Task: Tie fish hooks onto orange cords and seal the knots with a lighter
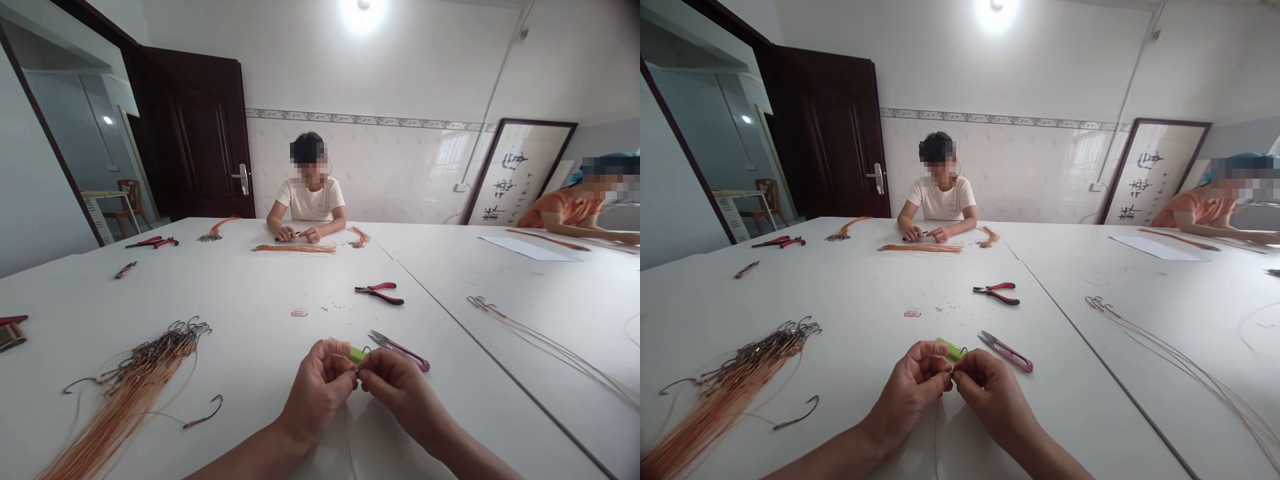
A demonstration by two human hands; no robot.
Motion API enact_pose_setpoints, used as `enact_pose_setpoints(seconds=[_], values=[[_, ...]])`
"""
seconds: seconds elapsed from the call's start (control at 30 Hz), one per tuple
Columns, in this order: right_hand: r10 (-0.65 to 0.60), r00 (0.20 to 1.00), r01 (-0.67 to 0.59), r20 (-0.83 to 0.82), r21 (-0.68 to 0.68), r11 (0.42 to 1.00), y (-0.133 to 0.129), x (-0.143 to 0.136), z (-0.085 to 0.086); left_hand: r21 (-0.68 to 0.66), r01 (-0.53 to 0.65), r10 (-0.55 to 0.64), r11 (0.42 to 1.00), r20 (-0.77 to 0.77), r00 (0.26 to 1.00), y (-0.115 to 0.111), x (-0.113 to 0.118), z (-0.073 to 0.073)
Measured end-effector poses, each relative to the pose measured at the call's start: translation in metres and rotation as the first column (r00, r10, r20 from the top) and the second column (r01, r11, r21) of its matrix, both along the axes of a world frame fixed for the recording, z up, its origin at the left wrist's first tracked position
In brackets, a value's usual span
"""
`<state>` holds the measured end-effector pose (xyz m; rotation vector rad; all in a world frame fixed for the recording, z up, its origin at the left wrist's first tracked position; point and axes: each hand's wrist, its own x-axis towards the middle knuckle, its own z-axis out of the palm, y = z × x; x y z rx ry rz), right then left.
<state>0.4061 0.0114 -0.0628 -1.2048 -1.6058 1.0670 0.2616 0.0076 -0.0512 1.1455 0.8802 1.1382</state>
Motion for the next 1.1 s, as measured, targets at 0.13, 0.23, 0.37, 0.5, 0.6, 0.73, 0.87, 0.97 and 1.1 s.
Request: enact_pose_setpoints(seconds=[0.13, 0.23, 0.37, 0.5, 0.6, 0.73, 0.87, 0.97, 1.1], values=[[0.001, 1.0, -0.001, -0.015, -0.008, 1.0, 0.001, 0.001, -0.003, 0.01, -0.003, 0.003, 1.0, -0.001, 1.0, -0.001, 0.001, -0.002], [0.023, 0.999, -0.023, -0.023, -0.021, 0.999, 0.001, 0.002, -0.003, 0.041, -0.028, 0.028, 0.999, 0.006, 1.0, -0.001, 0.002, -0.004], [0.014, 1.0, -0.013, 0.026, -0.01, 1.0, -0.001, 0.004, 0.002, 0.061, -0.029, 0.029, 0.998, 0.011, 1.0, -0.003, 0.003, -0.004], [-0.033, 0.992, 0.028, 0.124, 0.04, 0.999, 0.0, 0.01, 0.007, 0.072, -0.046, 0.047, 0.996, -0.009, 0.999, -0.003, 0.002, -0.004], [-0.109, 0.984, 0.101, 0.142, 0.059, 0.993, 0.005, 0.017, 0.008, 0.077, -0.077, 0.079, 0.994, -0.022, 0.997, -0.001, 0.0, -0.006], [-0.128, 0.985, 0.123, 0.117, 0.046, 0.991, 0.008, 0.019, 0.006, 0.08, -0.098, 0.102, 0.992, -0.039, 0.994, 0.0, -0.001, -0.007], [-0.014, 0.991, 0.007, 0.134, 0.059, 0.998, 0.003, 0.012, 0.004, 0.091, -0.066, 0.071, 0.994, -0.056, 0.996, -0.001, 0.0, -0.007], [-0.012, 0.981, -0.005, 0.193, 0.088, 0.996, -0.001, 0.008, 0.005, 0.094, -0.046, 0.053, 0.994, -0.066, 0.996, -0.003, 0.001, -0.005], [0.008, 0.961, -0.055, 0.276, 0.164, 0.985, -0.002, 0.008, 0.011, 0.089, -0.018, 0.025, 0.996, -0.069, 0.997, -0.003, 0.001, -0.003]])
